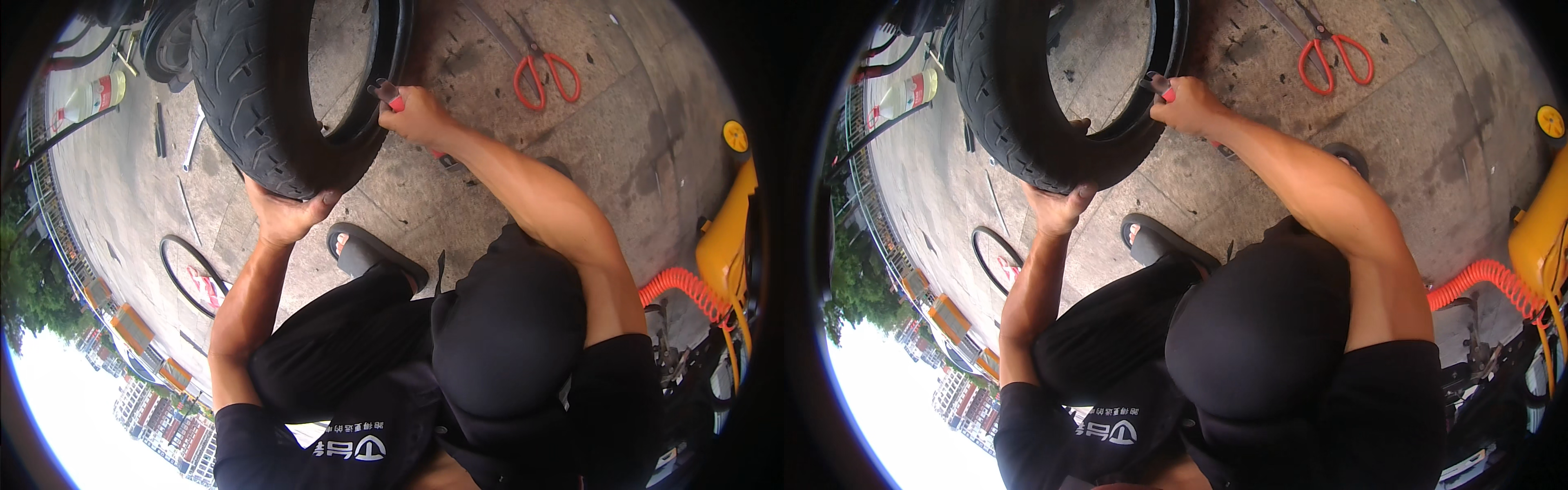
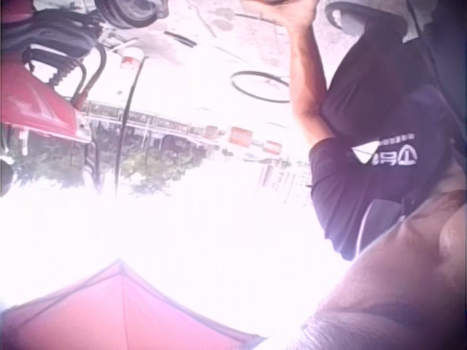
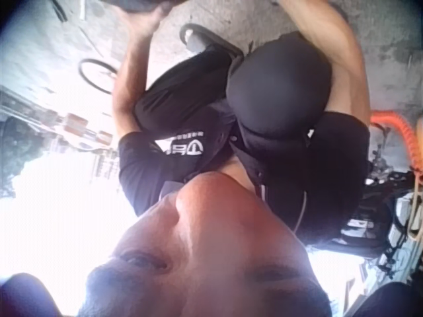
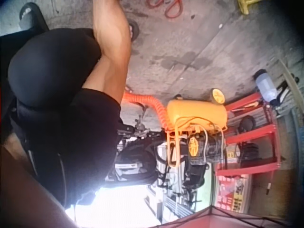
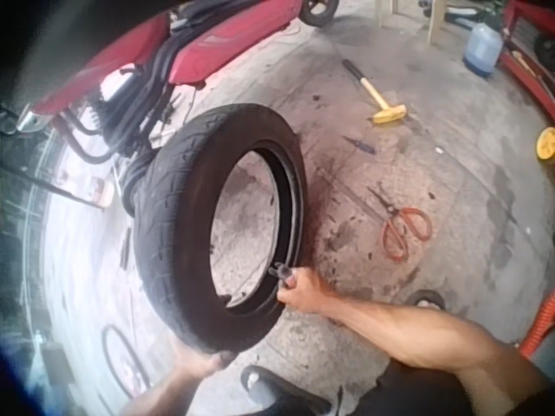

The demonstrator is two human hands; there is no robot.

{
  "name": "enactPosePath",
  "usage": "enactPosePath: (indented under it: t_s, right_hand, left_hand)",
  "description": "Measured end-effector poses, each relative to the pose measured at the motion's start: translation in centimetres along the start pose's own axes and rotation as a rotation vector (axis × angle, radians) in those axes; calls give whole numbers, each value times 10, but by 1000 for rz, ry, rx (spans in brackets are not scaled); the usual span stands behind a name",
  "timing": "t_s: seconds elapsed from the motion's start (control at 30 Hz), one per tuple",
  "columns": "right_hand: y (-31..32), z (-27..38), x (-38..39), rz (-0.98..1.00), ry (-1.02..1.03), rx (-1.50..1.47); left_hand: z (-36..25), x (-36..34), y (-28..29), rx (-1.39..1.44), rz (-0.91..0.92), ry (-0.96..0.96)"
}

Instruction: The person holds a motorcycle tire and uses a red tire lever to pry the tire bead over the rim edge, working around the circumference to seat the tire onto the rim.

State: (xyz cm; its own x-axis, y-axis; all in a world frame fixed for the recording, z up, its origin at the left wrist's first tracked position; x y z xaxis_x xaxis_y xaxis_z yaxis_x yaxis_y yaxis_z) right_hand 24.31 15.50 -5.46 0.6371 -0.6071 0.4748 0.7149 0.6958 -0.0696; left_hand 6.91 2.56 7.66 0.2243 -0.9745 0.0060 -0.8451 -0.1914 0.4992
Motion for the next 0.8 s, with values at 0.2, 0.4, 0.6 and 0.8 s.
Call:
enactPosePath:
  t_s: [0.2,0.4,0.6,0.8]
  right_hand:
    - [50,-13,19,612,-150,342]
    - [50,-43,15,63,-73,480]
    - [49,-19,15,-90,291,241]
    - [45,0,-14,-218,265,532]
  left_hand:
    - [-39,-20,34,166,48,145]
    - [-82,-90,71,-295,-122,116]
    - [-79,-82,61,-156,-187,137]
    - [-54,-54,22,-46,-370,-16]
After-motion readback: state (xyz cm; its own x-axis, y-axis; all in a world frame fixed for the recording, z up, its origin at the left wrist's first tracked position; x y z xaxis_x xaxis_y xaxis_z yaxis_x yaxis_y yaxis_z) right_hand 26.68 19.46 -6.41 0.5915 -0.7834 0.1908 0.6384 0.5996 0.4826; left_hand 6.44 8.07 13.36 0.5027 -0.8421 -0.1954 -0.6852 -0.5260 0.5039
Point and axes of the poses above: each hand's wrist, its own x-axis away from the middle knuckle, its own y-axis out of the back of the hand, z = x × y, the point moved 2 cm from there along -x, towards the middle knuckle, and after that the axes turned 10 degrees about -x, right-handed, at the moved point
